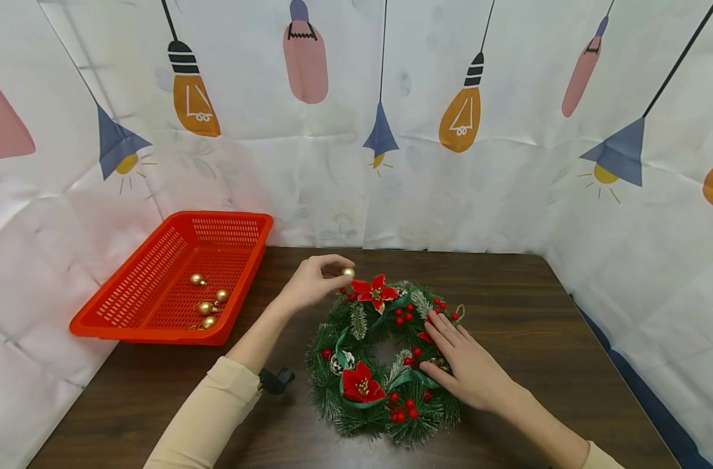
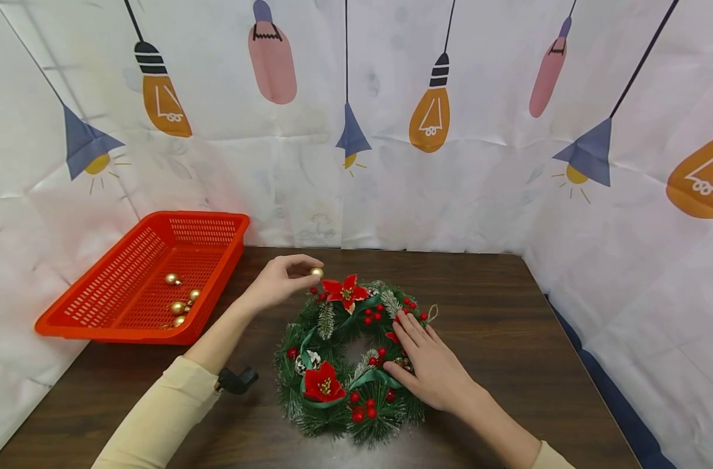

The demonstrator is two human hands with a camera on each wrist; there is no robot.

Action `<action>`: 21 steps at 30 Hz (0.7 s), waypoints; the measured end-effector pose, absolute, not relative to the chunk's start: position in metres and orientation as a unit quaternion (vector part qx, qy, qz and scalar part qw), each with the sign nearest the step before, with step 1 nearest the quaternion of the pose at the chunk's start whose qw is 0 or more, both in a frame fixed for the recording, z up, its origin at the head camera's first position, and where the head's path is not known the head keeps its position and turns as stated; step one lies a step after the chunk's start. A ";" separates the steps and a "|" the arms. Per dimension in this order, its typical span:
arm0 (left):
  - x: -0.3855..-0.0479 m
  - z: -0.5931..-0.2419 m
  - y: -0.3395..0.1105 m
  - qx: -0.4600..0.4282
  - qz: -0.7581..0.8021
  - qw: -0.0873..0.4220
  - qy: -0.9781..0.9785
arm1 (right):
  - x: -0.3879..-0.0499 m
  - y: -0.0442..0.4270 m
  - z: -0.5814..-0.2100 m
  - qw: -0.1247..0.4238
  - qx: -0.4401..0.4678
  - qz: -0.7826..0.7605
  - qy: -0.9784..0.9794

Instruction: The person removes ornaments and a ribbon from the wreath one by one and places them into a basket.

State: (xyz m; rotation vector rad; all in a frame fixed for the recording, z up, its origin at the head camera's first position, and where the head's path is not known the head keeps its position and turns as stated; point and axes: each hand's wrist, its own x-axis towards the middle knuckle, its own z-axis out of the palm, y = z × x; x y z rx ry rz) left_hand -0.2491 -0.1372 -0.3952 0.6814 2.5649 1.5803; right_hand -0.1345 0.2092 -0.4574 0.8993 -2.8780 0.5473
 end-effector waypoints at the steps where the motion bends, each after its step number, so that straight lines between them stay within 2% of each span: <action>1: -0.246 -0.391 -0.137 0.219 0.512 0.026 0.830 | -0.134 0.209 -0.457 0.039 0.293 0.178 -0.938; 21: -0.250 -0.410 -0.161 0.173 0.498 0.000 0.849 | -0.135 0.210 -0.457 0.040 0.296 0.173 -0.938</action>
